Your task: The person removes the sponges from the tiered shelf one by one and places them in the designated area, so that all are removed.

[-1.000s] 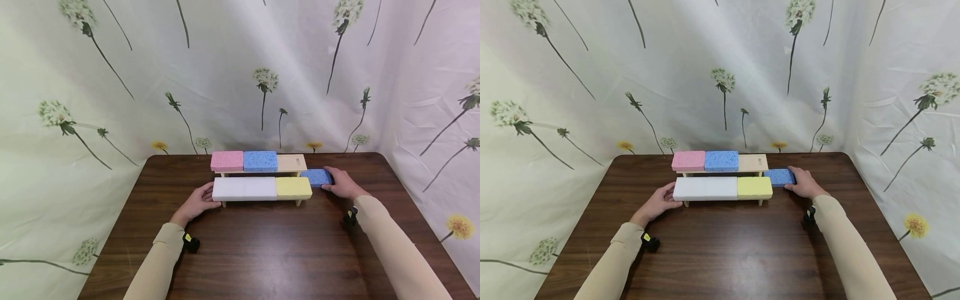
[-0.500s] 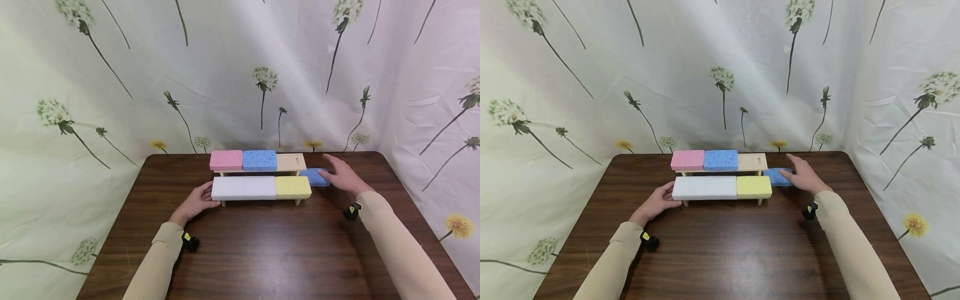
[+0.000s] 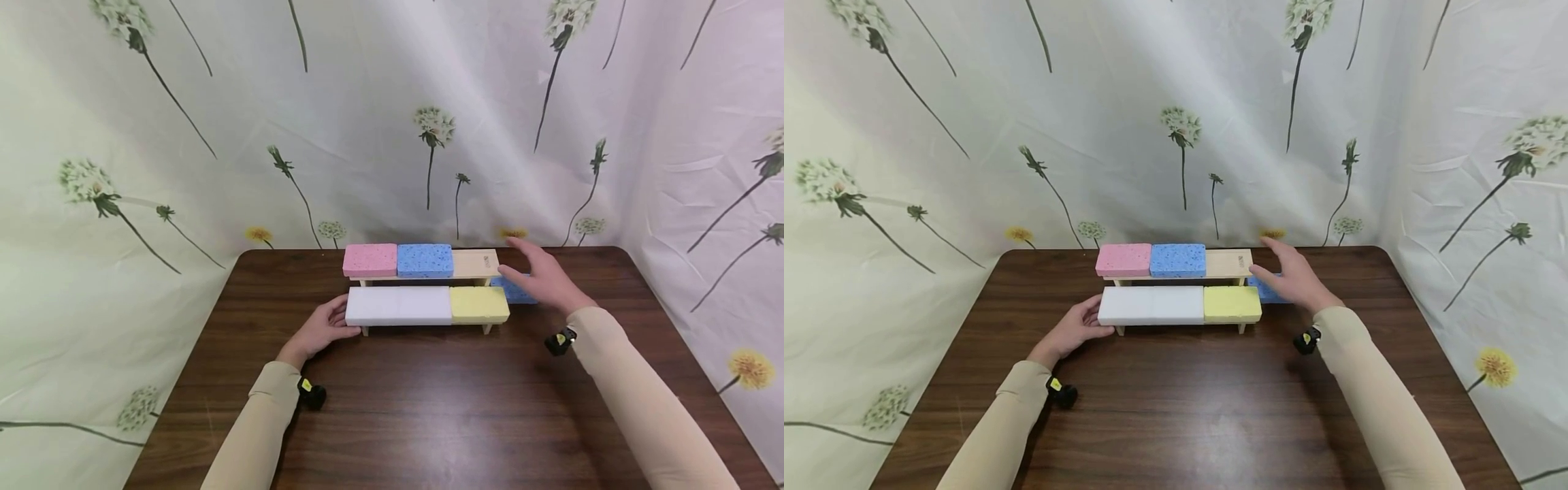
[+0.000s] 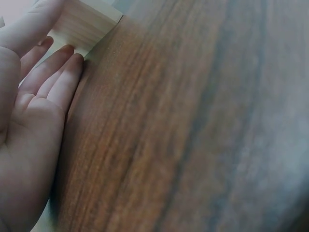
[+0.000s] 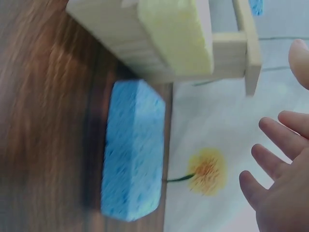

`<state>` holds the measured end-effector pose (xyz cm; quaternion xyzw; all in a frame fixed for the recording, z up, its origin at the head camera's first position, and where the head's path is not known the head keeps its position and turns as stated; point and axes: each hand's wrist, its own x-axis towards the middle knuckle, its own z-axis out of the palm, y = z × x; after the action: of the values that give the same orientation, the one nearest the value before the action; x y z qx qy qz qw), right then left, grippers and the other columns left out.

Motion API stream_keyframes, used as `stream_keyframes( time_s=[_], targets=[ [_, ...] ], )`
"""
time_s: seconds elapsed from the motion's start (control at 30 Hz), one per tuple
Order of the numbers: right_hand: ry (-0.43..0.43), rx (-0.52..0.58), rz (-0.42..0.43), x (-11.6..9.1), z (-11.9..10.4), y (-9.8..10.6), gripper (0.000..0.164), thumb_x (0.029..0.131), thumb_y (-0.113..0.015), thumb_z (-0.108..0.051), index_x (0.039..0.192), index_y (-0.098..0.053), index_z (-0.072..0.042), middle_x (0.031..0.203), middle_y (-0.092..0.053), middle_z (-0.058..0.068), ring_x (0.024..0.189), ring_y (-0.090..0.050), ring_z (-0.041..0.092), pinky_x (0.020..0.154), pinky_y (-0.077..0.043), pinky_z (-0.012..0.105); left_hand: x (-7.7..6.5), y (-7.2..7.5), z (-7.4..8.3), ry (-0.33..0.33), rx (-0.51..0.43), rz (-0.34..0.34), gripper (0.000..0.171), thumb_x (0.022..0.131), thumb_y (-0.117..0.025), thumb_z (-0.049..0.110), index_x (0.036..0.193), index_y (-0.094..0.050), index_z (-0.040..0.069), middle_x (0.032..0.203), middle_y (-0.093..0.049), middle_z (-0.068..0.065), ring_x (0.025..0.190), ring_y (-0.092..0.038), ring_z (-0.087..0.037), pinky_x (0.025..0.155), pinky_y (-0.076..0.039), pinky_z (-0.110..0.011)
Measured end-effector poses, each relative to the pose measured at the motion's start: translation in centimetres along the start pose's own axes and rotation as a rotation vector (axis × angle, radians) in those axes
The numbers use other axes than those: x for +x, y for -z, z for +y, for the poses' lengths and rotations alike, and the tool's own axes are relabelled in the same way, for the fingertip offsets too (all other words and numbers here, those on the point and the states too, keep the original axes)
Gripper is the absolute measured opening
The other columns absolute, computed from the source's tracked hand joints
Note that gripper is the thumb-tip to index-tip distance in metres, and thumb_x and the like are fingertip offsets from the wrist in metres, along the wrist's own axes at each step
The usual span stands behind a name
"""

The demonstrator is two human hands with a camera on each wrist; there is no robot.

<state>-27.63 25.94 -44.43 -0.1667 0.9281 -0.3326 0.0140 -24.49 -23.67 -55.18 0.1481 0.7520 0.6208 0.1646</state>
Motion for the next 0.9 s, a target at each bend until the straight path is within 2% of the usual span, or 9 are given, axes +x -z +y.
stream_keyframes(
  time_s=[0.13,0.4,0.53,0.9],
  targets=[
    [0.048,-0.011,0.003,0.5,-1.2,-0.4,0.077,0.105,-0.063,-0.046,0.164,-0.033,-0.007,0.165,-0.038,0.019,0.152,-0.033,0.042,0.119,-0.035,0.066,0.0,-0.2,0.1,0.012,0.002,0.005,0.090,0.090,-0.085,0.009,0.162,-0.032,-0.001,0.161,-0.043,-0.024,0.146,-0.046,-0.038,0.111,-0.048,-0.026],
    [0.157,-0.042,-0.018,1.5,-2.9,-1.7,0.080,0.102,-0.069,-0.045,0.163,-0.035,-0.006,0.165,-0.038,0.019,0.153,-0.033,0.040,0.122,-0.032,0.062,0.0,-0.1,0.2,0.028,0.008,0.021,0.090,0.090,-0.085,0.008,0.162,-0.031,-0.001,0.158,-0.046,-0.025,0.145,-0.049,-0.037,0.111,-0.049,-0.027],
    [0.177,-0.028,-0.038,2.0,-3.6,-2.2,0.081,0.102,-0.070,-0.044,0.164,-0.033,-0.009,0.167,-0.036,0.017,0.154,-0.031,0.039,0.124,-0.030,0.061,0.0,0.0,0.2,0.039,0.012,0.025,0.090,0.090,-0.085,0.007,0.162,-0.032,-0.001,0.157,-0.047,-0.025,0.144,-0.049,-0.037,0.110,-0.050,-0.027],
    [0.185,-0.067,-0.084,2.7,-5.8,-3.1,0.085,0.101,-0.070,-0.047,0.164,-0.032,-0.005,0.168,-0.035,0.017,0.156,-0.028,0.038,0.127,-0.026,0.057,0.0,-0.1,0.2,0.040,0.008,0.024,0.091,0.090,-0.085,0.009,0.163,-0.032,0.001,0.159,-0.046,-0.024,0.145,-0.048,-0.037,0.112,-0.048,-0.028]
  ],
)
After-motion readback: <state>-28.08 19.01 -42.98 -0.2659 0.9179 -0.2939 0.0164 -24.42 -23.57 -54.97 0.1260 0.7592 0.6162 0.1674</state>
